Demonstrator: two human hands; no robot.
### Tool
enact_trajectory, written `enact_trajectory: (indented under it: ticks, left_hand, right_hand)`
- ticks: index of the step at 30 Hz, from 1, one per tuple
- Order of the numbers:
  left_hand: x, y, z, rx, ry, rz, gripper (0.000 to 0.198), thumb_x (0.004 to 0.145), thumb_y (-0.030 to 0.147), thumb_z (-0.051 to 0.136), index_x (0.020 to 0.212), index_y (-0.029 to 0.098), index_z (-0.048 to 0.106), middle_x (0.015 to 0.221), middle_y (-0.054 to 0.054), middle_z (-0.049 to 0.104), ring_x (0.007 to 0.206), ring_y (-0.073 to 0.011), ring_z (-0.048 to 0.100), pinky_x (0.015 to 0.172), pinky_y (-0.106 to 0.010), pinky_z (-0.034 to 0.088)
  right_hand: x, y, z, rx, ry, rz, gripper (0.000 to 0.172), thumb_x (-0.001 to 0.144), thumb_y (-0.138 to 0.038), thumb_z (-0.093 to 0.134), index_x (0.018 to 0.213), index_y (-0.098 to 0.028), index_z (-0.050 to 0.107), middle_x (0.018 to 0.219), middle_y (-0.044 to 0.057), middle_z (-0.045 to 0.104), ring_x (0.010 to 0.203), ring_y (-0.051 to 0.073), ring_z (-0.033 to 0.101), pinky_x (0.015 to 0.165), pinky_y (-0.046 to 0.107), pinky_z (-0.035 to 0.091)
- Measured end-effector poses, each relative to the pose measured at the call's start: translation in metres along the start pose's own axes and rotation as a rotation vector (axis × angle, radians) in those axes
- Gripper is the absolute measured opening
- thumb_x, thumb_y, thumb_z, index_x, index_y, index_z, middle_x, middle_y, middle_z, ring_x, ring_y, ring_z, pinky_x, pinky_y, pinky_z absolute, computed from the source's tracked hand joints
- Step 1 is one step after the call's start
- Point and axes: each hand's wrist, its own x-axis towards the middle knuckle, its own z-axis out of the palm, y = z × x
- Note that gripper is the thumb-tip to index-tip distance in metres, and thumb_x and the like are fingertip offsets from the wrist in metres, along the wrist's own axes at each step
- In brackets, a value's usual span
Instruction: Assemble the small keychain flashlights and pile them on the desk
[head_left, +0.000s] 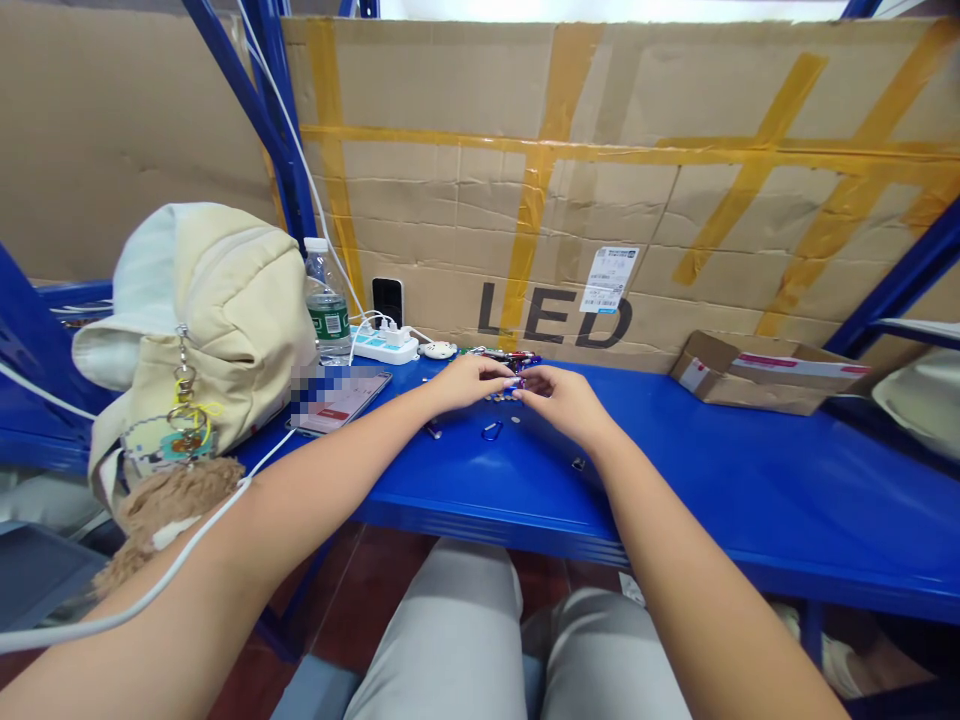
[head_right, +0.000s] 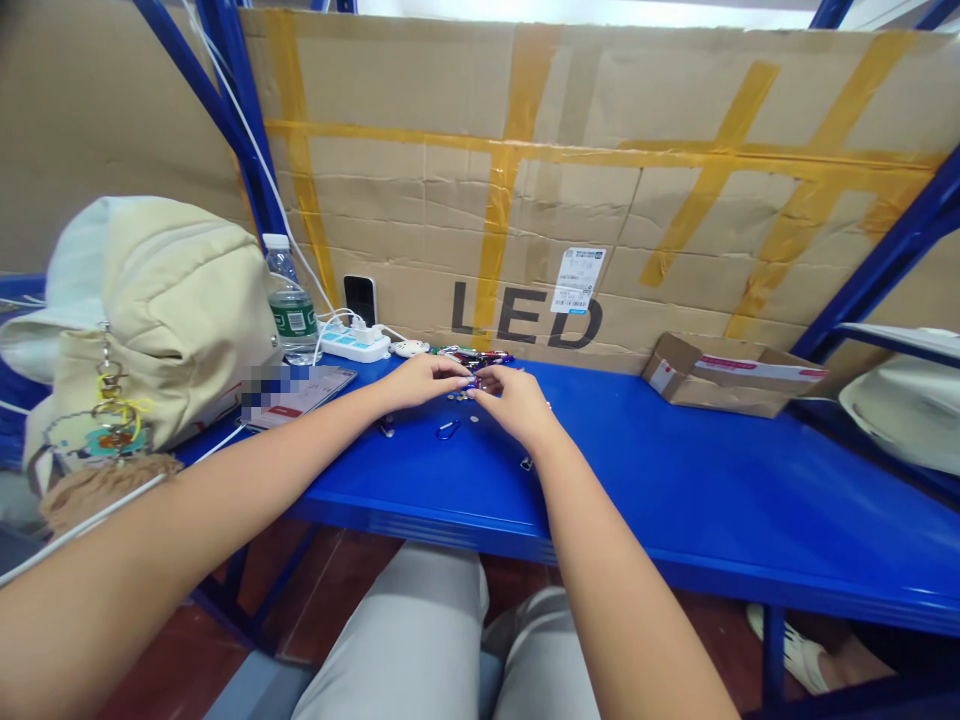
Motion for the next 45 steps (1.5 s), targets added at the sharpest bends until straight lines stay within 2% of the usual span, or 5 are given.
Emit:
enact_trajectory:
  ticks: [10,17,33,40,45]
  left_hand:
    - [-0.002,0.006,-0.003,-0.052,-0.012,-0.056,0.025,0.082,0.03,0.056,0.097,0.015,0.069,0.096,-0.006,0.069,0.087,-0.0159,0.062,0.08,-0.027,0.045]
    - [-0.004,0.002,-0.005,0.183,0.072,0.276,0.02,0.082,0.022,0.057,0.097,0.016,0.068,0.093,-0.008,0.067,0.088,-0.0159,0.061,0.083,-0.029,0.044]
    - [-0.003,0.006,-0.012,0.49,0.068,0.645,0.024,0.092,0.026,0.043,0.098,0.022,0.066,0.1,-0.007,0.068,0.092,-0.015,0.06,0.079,-0.03,0.04]
    - [-0.002,0.005,-0.01,0.146,0.031,0.222,0.029,0.087,0.038,0.048,0.099,0.016,0.063,0.095,-0.007,0.068,0.087,-0.0145,0.061,0.078,-0.026,0.044]
    - [-0.004,0.009,-0.012,-0.014,-0.125,-0.117,0.045,0.089,0.045,0.039,0.064,0.012,0.059,0.055,-0.001,0.058,0.05,-0.0095,0.052,0.058,-0.023,0.041]
  right_hand:
    - [0.002,0.006,-0.002,-0.334,0.035,-0.208,0.022,0.085,-0.022,0.047,0.093,-0.019,0.067,0.093,0.008,0.069,0.086,0.02,0.062,0.078,0.031,0.045]
    - [0.0,0.002,-0.005,-0.316,-0.047,-0.185,0.022,0.086,-0.024,0.044,0.08,-0.016,0.064,0.079,0.006,0.067,0.074,0.017,0.059,0.068,0.027,0.041]
    - [-0.004,0.013,-0.013,0.841,-0.397,0.314,0.028,0.064,-0.04,0.073,0.07,-0.015,0.06,0.066,0.0,0.059,0.063,0.01,0.053,0.067,0.026,0.044]
    - [-0.002,0.011,-0.01,0.664,-0.331,0.216,0.031,0.071,-0.045,0.067,0.073,-0.015,0.059,0.069,0.0,0.057,0.066,0.01,0.05,0.068,0.026,0.04]
    - [-0.003,0.008,-0.011,0.405,-0.329,0.152,0.034,0.076,-0.048,0.06,0.071,-0.015,0.059,0.068,0.0,0.057,0.065,0.011,0.047,0.066,0.025,0.036]
